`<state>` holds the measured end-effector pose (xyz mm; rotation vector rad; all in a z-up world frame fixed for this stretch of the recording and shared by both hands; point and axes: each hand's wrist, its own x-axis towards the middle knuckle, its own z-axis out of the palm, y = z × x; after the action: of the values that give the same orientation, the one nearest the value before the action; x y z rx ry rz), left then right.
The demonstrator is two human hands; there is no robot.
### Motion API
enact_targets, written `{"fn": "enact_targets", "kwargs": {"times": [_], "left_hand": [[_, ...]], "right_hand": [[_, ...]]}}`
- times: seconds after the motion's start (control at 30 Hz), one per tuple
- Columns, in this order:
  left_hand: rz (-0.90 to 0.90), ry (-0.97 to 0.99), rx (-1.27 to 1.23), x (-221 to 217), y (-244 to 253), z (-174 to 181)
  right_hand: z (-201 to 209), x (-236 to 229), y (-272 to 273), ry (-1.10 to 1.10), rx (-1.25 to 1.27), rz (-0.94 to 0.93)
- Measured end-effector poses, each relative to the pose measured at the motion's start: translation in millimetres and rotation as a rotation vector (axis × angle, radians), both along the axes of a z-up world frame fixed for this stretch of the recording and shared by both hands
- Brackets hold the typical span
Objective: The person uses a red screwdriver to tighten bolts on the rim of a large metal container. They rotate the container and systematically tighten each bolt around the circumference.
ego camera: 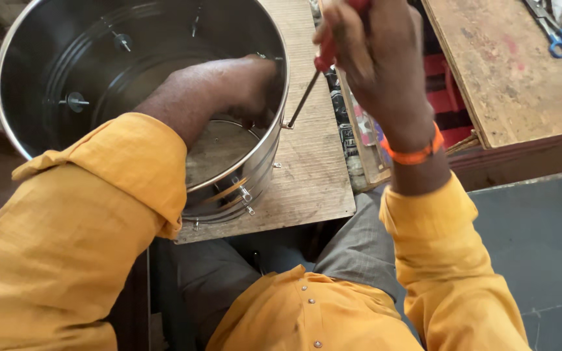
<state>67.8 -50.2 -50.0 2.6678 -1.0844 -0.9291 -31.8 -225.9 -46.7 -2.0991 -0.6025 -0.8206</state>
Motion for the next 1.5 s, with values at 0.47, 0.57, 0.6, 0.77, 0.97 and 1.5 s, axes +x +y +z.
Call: {"fn": "enact_targets", "kwargs": {"times": [0.47, 0.57, 0.6, 0.77, 0.97, 1.5], "left_hand": [[-0.036, 0.070, 0.036, 13, -7, -14], [-0.030, 0.082, 0.033, 18, -7, -24], [-0.031, 0.086, 0.032, 20, -8, -28], [-0.058, 0.126, 0.006, 31, -11, -40], [-0.044, 0.103, -0.064, 33, -12, -45], [-0.060, 0.034, -0.008, 19, -6, -21]], "right_hand": [[-82, 91, -37, 0.272, 0.349, 0.006], [-135, 123, -40, 0.348, 0.503, 0.027], [-159, 128, -37, 0.362, 0.502, -0.031], [-274, 88, -15, 0.390, 0.560, -0.173], [-280, -73, 47, 0.567, 0.525, 0.018], [-310, -91, 73, 0.117, -0.402, -0.104]]}}
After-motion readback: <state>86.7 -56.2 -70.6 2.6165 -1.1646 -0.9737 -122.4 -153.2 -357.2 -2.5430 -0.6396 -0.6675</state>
